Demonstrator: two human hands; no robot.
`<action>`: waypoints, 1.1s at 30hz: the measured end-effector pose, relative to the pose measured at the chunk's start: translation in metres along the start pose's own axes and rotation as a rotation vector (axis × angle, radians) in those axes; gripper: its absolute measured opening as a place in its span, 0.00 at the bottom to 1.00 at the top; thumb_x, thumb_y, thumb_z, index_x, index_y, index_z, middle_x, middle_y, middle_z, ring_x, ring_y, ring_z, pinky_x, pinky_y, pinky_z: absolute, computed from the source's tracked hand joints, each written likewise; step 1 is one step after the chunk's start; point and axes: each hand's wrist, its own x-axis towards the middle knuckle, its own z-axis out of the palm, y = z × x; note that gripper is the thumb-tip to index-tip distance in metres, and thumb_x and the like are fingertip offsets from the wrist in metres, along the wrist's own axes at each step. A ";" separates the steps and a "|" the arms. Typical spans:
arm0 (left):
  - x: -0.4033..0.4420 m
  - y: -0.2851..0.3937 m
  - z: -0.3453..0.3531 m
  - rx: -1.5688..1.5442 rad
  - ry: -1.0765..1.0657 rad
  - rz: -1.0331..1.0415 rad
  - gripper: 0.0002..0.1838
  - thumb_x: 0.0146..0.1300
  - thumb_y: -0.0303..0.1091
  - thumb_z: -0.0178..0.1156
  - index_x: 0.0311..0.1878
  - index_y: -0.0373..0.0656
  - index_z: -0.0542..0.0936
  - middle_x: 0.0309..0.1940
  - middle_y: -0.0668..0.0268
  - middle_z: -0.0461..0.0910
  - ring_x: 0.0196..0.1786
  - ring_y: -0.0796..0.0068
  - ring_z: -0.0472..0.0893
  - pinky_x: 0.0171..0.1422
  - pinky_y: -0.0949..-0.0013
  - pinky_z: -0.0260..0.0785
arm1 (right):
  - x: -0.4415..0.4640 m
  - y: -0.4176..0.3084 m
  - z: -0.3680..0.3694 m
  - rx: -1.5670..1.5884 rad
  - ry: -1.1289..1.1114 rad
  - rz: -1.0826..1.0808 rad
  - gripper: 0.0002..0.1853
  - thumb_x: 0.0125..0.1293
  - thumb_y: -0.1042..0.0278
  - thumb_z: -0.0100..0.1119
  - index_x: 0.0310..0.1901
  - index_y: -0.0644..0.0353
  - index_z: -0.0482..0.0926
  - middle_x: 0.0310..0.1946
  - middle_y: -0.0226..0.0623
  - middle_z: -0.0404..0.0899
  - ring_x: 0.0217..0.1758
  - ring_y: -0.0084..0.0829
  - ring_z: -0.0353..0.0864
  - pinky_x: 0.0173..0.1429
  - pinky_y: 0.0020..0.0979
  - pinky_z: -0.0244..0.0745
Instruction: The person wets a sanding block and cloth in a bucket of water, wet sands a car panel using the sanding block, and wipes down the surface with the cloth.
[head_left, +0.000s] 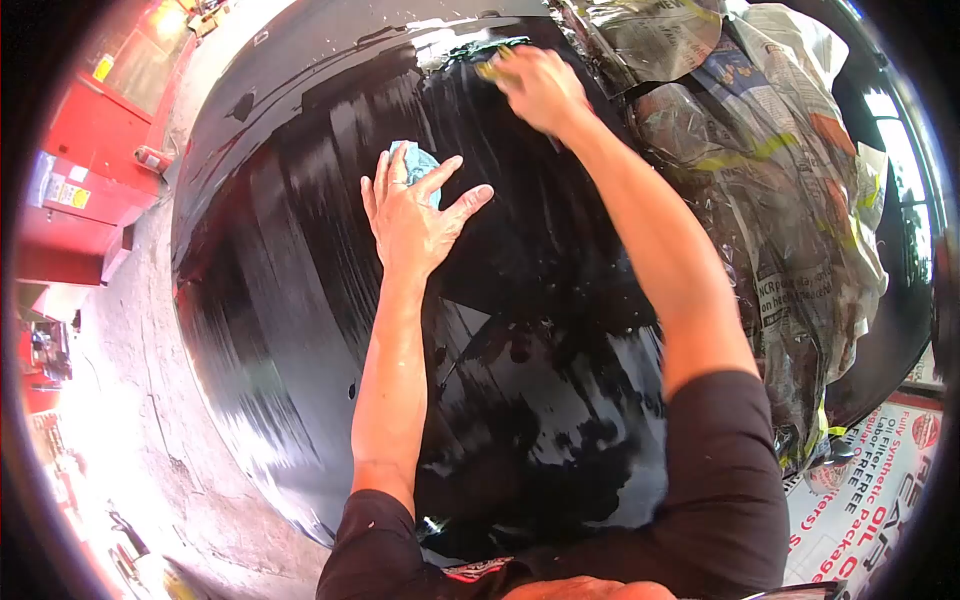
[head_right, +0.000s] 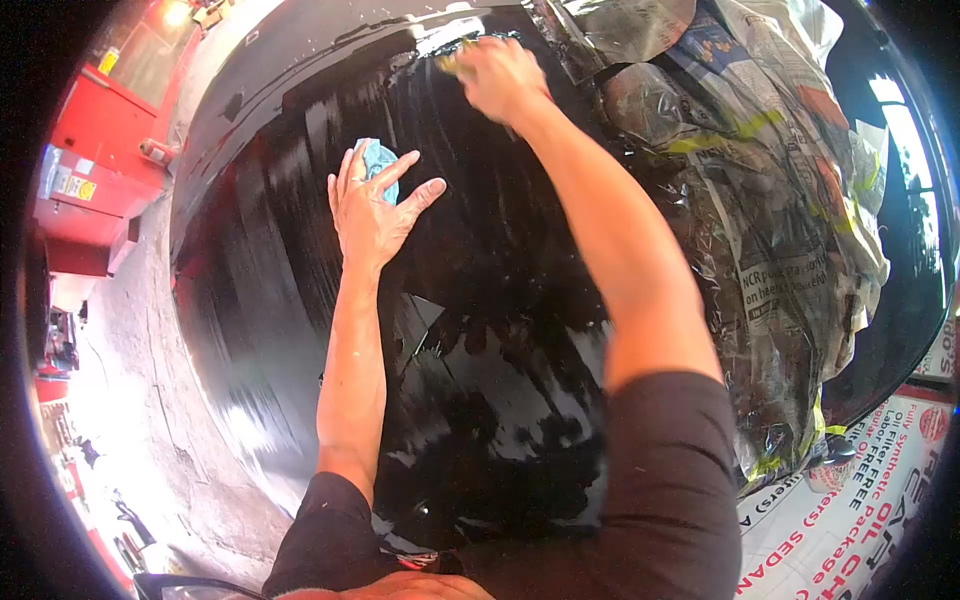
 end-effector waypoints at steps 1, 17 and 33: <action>0.002 0.001 -0.001 0.005 0.000 0.002 0.35 0.50 0.72 0.69 0.58 0.62 0.88 0.75 0.52 0.68 0.80 0.52 0.62 0.85 0.47 0.43 | 0.023 -0.005 -0.002 0.007 -0.094 0.139 0.17 0.68 0.62 0.59 0.56 0.51 0.85 0.63 0.46 0.78 0.65 0.50 0.76 0.69 0.47 0.72; 0.002 -0.016 0.014 -0.024 0.078 -0.002 0.16 0.71 0.41 0.59 0.60 0.59 0.86 0.71 0.57 0.74 0.78 0.56 0.65 0.84 0.46 0.45 | 0.008 -0.025 0.016 -0.054 0.049 0.055 0.15 0.64 0.61 0.62 0.52 0.48 0.86 0.54 0.38 0.83 0.62 0.47 0.79 0.66 0.45 0.74; 0.004 -0.022 0.016 -0.084 0.122 0.049 0.21 0.69 0.47 0.63 0.62 0.51 0.83 0.67 0.54 0.77 0.74 0.52 0.70 0.81 0.45 0.51 | -0.094 -0.049 -0.015 0.082 0.119 -0.145 0.17 0.58 0.68 0.66 0.50 0.52 0.85 0.55 0.41 0.81 0.60 0.45 0.79 0.62 0.45 0.76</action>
